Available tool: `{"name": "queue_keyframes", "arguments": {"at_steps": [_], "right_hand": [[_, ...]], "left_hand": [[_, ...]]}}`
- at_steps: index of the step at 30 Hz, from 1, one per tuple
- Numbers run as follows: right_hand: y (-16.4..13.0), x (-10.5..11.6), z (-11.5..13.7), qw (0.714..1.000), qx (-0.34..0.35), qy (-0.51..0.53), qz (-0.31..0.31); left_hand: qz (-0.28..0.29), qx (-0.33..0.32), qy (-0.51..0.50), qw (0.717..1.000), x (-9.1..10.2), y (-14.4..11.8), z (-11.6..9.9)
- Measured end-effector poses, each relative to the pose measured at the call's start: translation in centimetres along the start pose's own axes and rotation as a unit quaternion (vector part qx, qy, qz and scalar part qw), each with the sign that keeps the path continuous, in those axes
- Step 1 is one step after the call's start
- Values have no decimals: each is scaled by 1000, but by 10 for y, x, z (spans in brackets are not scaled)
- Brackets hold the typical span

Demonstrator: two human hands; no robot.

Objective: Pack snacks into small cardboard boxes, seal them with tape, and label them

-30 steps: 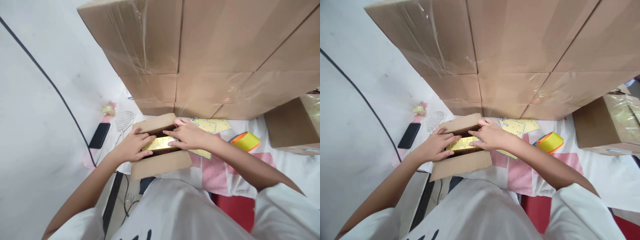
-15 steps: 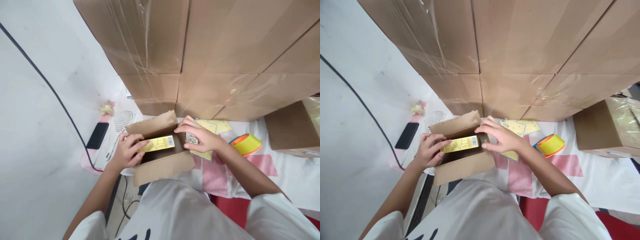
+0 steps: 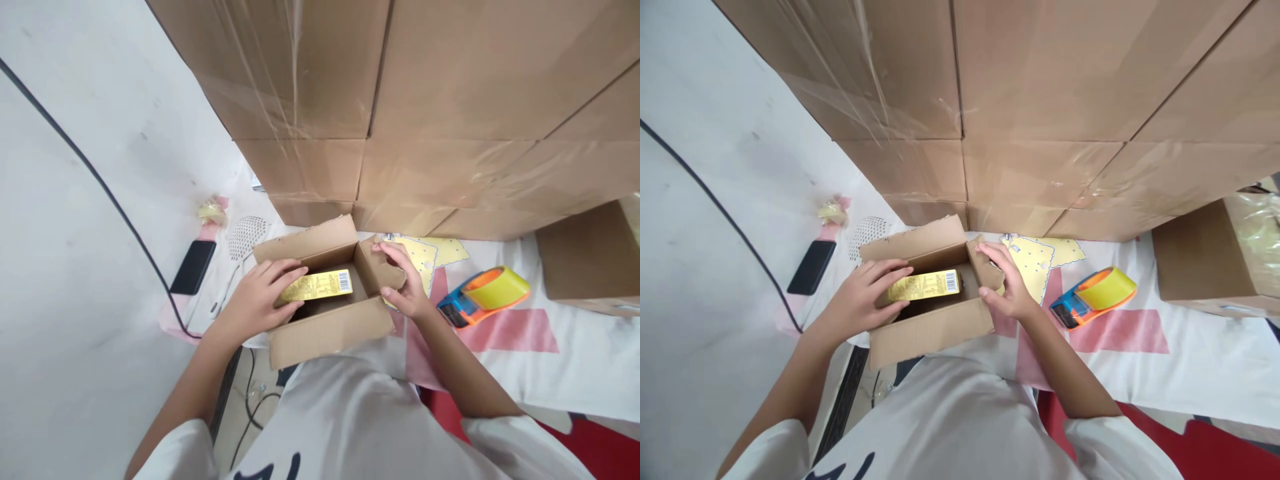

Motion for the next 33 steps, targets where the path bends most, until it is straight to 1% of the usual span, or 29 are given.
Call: {"name": "queue_keyframes", "arguments": {"at_steps": [2, 4, 5, 9, 13, 15, 16, 17, 18, 20, 21, 22, 23, 24, 27, 28, 29, 30, 32, 33], "right_hand": [[-1, -1, -1, 1000, 0, 5, -28], [-3, -2, -3, 999, -7, 13, -50], [-4, -3, -4, 998, -14, 15, -57], [-10, -4, -10, 997, -38, 19, -62], [-15, -7, -15, 995, -34, 64, -63], [-17, -10, -17, 993, -25, 97, -61], [-18, -13, -16, 992, -14, 109, -56], [-19, -15, -14, 992, 3, 118, -49], [-20, -17, -12, 992, 22, 121, -39], [-21, -23, -7, 992, 49, 116, -5], [-20, -26, -6, 992, 51, 113, 10], [-19, -27, -6, 993, 46, 110, 21], [-17, -27, -5, 993, 41, 107, 31], [-16, -26, -4, 993, 42, 103, 36], [-16, -19, 0, 993, 54, 95, 47], [-18, -16, 0, 993, 51, 98, 50], [-21, -13, -1, 993, 40, 101, 51], [-25, -10, -3, 993, 25, 99, 53], [-34, -8, -4, 995, 3, 79, 68], [-38, -10, -4, 995, -2, 66, 81]], "left_hand": [[60, -1, 53, 997, -4, 11, -6], [96, -3, 96, 991, -10, 21, -10], [104, -3, 109, 989, -12, 26, -12], [109, -7, 117, 987, -15, 37, -13], [98, 8, 92, 991, -13, 34, -8], [67, 20, 45, 997, -9, 29, -6], [34, 23, 17, 999, -5, 25, -5], [-16, 30, -3, 999, 1, 21, -2], [-80, 50, -10, 995, 8, 16, 3], [-210, 129, 7, 969, 20, 0, 18], [-251, 172, 12, 952, 21, -9, 26], [-270, 206, 1, 941, 18, -16, 34], [-274, 222, -28, 935, 13, -21, 40], [-275, 219, -69, 934, 7, -25, 44], [-302, 150, -212, 917, 0, -37, 47], [-299, 121, -251, 913, -1, -40, 46], [-279, 94, -277, 915, -1, -43, 44], [-245, 71, -289, 923, -2, -44, 41], [-172, 43, -274, 945, -5, -47, 35], [-145, 37, -259, 954, -6, -48, 33]]}}
Point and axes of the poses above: each hand's wrist, its own y-axis towards the middle knuckle, its own x-axis out of the back of the hand, z = x × y, the point moved 7 cm from there along y, towards the middle knuckle, and after that the axes turned 3 degrees about -x, right-handed, at the moved point
